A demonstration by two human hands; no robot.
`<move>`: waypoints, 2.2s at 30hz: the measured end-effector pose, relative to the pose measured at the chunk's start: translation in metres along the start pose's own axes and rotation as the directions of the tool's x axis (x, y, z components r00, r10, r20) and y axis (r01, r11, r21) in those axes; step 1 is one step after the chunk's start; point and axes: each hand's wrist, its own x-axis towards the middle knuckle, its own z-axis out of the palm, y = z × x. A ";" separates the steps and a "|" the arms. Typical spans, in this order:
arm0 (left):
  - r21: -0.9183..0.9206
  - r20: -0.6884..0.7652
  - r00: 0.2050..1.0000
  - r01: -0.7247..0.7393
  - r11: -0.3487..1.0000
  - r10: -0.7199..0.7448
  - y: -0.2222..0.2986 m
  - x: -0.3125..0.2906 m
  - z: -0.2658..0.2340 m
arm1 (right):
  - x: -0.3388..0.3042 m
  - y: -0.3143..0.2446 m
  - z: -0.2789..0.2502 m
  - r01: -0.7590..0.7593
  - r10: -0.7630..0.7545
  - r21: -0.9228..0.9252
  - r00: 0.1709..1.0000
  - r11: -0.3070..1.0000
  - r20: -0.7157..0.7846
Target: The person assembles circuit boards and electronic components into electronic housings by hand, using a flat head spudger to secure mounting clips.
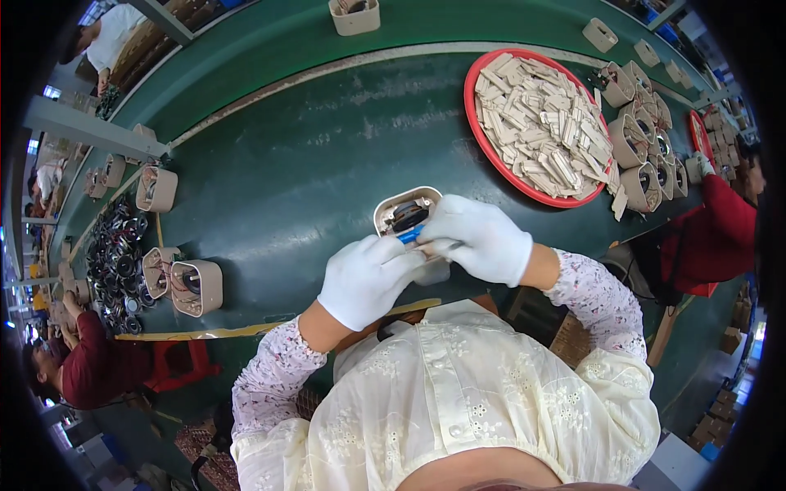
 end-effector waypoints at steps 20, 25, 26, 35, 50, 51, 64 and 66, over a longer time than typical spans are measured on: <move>0.449 -0.357 0.934 0.177 0.876 -0.006 -0.187 0.147 -0.026 | 0.000 0.023 0.002 -0.045 0.086 0.092 0.858 0.995 -0.506; 0.377 -0.302 0.944 0.244 0.893 -0.131 -0.221 0.254 0.008 | -0.010 0.006 -0.003 -0.079 0.139 0.136 0.839 0.988 -0.526; 0.362 -0.251 0.944 0.299 0.883 -0.216 -0.229 0.270 0.018 | -0.011 0.002 -0.003 -0.131 0.208 0.188 0.848 0.973 -0.488; 0.444 -0.112 0.948 0.315 0.839 -0.297 -0.220 0.303 0.022 | -0.034 -0.014 -0.017 -0.301 0.508 0.462 0.744 0.834 -0.433; -0.065 -0.068 0.990 0.119 0.991 -0.124 -0.001 0.075 -0.009 | -0.010 -0.017 0.003 -0.143 0.691 0.756 0.538 0.639 -0.482; -0.067 -0.154 0.980 0.118 0.991 -0.127 -0.006 0.067 -0.012 | -0.010 -0.015 0.011 -0.179 0.639 0.685 0.578 0.706 -0.508; 0.292 0.204 0.943 -0.317 0.902 0.265 -0.003 -0.008 -0.013 | 0.014 0.012 0.036 -0.044 -0.058 -0.137 0.749 0.990 -0.660; 0.237 0.263 0.900 -0.409 0.881 0.348 -0.001 -0.003 -0.017 | 0.013 0.011 0.035 -0.038 -0.068 -0.147 0.756 0.988 -0.651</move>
